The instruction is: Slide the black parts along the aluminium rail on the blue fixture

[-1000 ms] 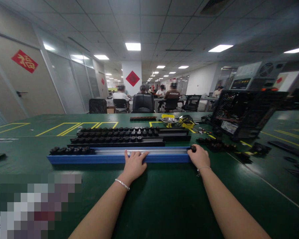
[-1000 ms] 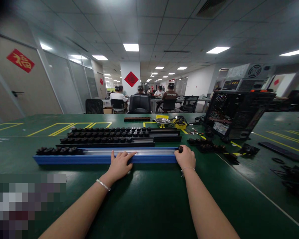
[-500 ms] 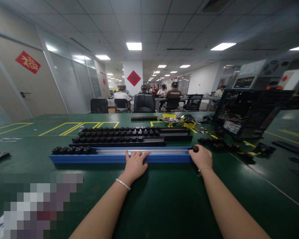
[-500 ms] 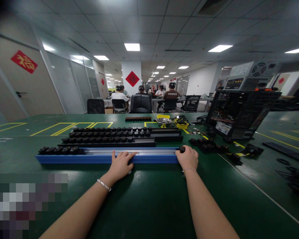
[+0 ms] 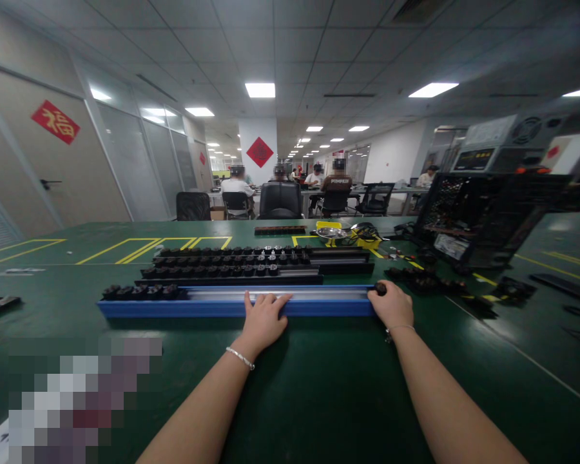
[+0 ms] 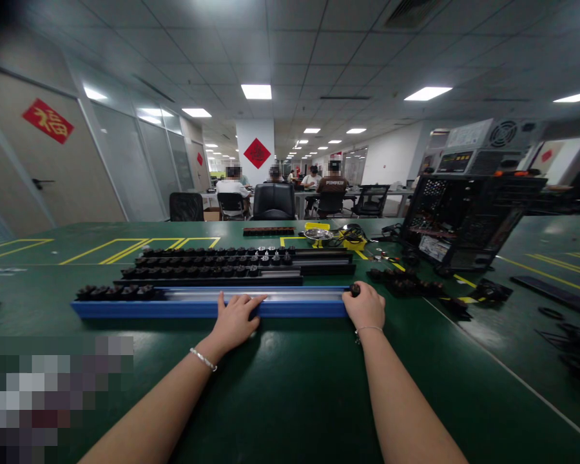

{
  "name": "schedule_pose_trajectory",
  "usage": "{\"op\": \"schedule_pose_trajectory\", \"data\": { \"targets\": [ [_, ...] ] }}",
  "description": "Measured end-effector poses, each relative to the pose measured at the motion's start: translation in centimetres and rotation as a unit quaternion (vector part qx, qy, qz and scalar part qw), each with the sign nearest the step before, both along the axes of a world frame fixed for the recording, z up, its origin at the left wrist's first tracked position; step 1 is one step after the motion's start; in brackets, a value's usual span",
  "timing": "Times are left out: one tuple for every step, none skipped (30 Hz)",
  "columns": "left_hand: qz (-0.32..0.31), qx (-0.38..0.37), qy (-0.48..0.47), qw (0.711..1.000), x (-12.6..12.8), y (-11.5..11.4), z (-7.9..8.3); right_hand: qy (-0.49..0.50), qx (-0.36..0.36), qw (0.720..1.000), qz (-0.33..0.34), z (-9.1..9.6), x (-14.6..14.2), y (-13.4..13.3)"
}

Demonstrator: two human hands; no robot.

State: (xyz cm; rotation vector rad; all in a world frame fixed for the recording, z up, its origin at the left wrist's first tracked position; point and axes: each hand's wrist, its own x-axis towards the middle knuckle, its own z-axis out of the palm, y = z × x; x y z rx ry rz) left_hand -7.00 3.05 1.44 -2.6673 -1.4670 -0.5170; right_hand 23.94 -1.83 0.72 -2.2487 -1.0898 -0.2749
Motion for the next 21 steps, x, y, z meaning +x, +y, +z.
{"op": "schedule_pose_trajectory", "data": {
  "targets": [
    [0.000, 0.000, -0.001, 1.000, -0.01, 0.01, -0.01, 0.002, -0.001, 1.000, -0.003, 0.07, -0.01, -0.02],
    [-0.001, 0.000, -0.003, 1.000, -0.03, 0.03, -0.02, 0.004, -0.002, 1.000, -0.004, 0.14, -0.03, -0.04],
    [-0.003, 0.000, -0.006, 1.000, -0.05, 0.04, -0.02, 0.007, -0.002, 1.000, -0.004, 0.23, -0.05, -0.06],
    [-0.005, -0.001, -0.009, 1.000, -0.06, 0.05, -0.01, 0.011, -0.003, 1.000, -0.004, 0.31, -0.08, -0.10],
    [-0.007, -0.002, -0.012, 1.000, -0.07, 0.05, 0.02, 0.017, -0.005, 1.000, -0.005, 0.40, -0.11, -0.14],
    [-0.008, -0.003, -0.013, 1.000, -0.07, 0.03, 0.05, 0.024, -0.007, 1.000, -0.007, 0.48, -0.15, -0.19],
    [-0.008, -0.005, -0.013, 1.000, -0.06, 0.01, 0.10, 0.032, -0.010, 0.999, -0.009, 0.56, -0.18, -0.24],
    [-0.006, -0.007, -0.013, 1.000, -0.05, -0.03, 0.15, 0.041, -0.013, 0.999, -0.013, 0.63, -0.20, -0.29],
    [-0.004, -0.008, -0.011, 1.000, -0.03, -0.07, 0.21, 0.048, -0.015, 0.999, -0.017, 0.69, -0.23, -0.34],
    [-0.002, -0.010, -0.009, 1.000, -0.02, -0.12, 0.28, 0.054, -0.016, 0.998, -0.019, 0.74, -0.23, -0.38],
    [0.000, -0.011, -0.006, 1.000, 0.00, -0.17, 0.34, 0.058, -0.017, 0.998, -0.021, 0.78, -0.22, -0.42],
    [0.001, -0.012, -0.004, 1.000, 0.00, -0.21, 0.39, 0.062, -0.018, 0.998, -0.022, 0.81, -0.19, -0.46],
    [0.001, -0.013, -0.002, 1.000, 0.00, -0.24, 0.43, 0.066, -0.018, 0.997, -0.024, 0.82, -0.12, -0.48],
    [0.000, -0.014, -0.002, 1.000, 0.00, -0.26, 0.47, 0.070, -0.016, 0.997, -0.025, 0.81, -0.03, -0.50],
    [-0.001, -0.014, -0.003, 1.000, -0.01, -0.27, 0.50, 0.075, -0.015, 0.997, -0.025, 0.79, 0.09, -0.52],
    [-0.002, -0.014, -0.004, 1.000, -0.03, -0.28, 0.52, 0.079, -0.013, 0.996, -0.024, 0.76, 0.22, -0.53],
    [-0.003, -0.014, -0.004, 1.000, -0.04, -0.28, 0.54, 0.083, -0.012, 0.996, -0.024, 0.72, 0.35, -0.53],
    [-0.003, -0.013, -0.002, 1.000, -0.05, -0.29, 0.56, 0.086, -0.011, 0.996, -0.024, 0.68, 0.46, -0.53],
    [-0.002, -0.014, 0.001, 1.000, -0.05, -0.30, 0.58, 0.087, -0.011, 0.996, -0.025, 0.65, 0.55, -0.53],
    [-0.001, -0.015, 0.006, 1.000, -0.05, -0.32, 0.60, 0.088, -0.011, 0.996, -0.026, 0.62, 0.62, -0.52],
    [0.001, -0.016, 0.009, 1.000, -0.03, -0.35, 0.62, 0.088, -0.011, 0.996, -0.026, 0.60, 0.65, -0.52]
  ]
}}
